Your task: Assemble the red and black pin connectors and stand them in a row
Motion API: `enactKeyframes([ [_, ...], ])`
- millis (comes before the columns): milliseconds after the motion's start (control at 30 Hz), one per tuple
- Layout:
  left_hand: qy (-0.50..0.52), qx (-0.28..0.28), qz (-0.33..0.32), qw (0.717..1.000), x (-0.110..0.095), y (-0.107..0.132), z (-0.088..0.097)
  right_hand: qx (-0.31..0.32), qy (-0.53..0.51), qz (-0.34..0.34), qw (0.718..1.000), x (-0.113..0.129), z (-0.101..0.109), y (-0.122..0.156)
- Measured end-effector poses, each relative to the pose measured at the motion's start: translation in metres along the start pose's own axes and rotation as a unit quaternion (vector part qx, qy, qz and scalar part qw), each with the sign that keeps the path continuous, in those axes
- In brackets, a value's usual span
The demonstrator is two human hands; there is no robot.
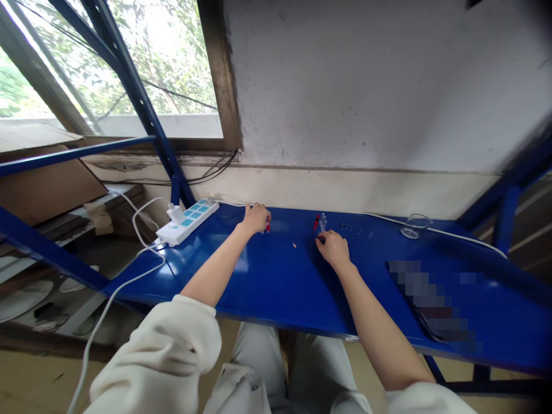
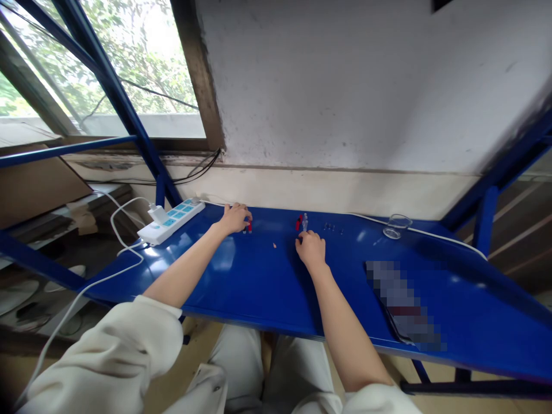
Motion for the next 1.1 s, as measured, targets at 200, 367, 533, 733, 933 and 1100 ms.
enactKeyframes([
  [200, 0.050, -0.093, -0.018, 0.994, -0.022, 0.003, 0.020, 0.005, 0.019, -0.025, 0.999, -0.005, -0.003, 0.002],
  [367, 0.134, -0.135, -0.094, 0.977, -0.076, 0.012, 0.010, 0.028, 0.020, -0.041, 0.999, -0.006, -0.008, 0.005],
  [533, 0.153, -0.063, -0.086, 0.982, -0.112, 0.014, -0.036, 0.078, 0.025, -0.054, 0.995, -0.005, -0.014, 0.007],
  [733, 0.140, -0.062, -0.037, 0.987, -0.126, 0.001, -0.059, 0.101, 0.029, -0.061, 0.993, -0.006, -0.019, 0.008],
  [933, 0.129, -0.124, -0.025, 0.984, -0.132, -0.009, -0.049, 0.107, 0.032, -0.066, 0.992, -0.007, -0.021, 0.008],
  [1100, 0.162, -0.154, 0.007, 0.975, -0.122, -0.007, -0.037, 0.107, 0.033, -0.066, 0.992, -0.007, -0.024, 0.009],
])
Point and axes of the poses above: each hand's wrist, its own y-axis away from the middle knuckle, its own z-axis out of the back of the hand, x = y × z, the point moved 7 cm from there along -y, towards the middle knuckle, and after that the axes turned 13 degrees about -x, right-handed, at the moved point
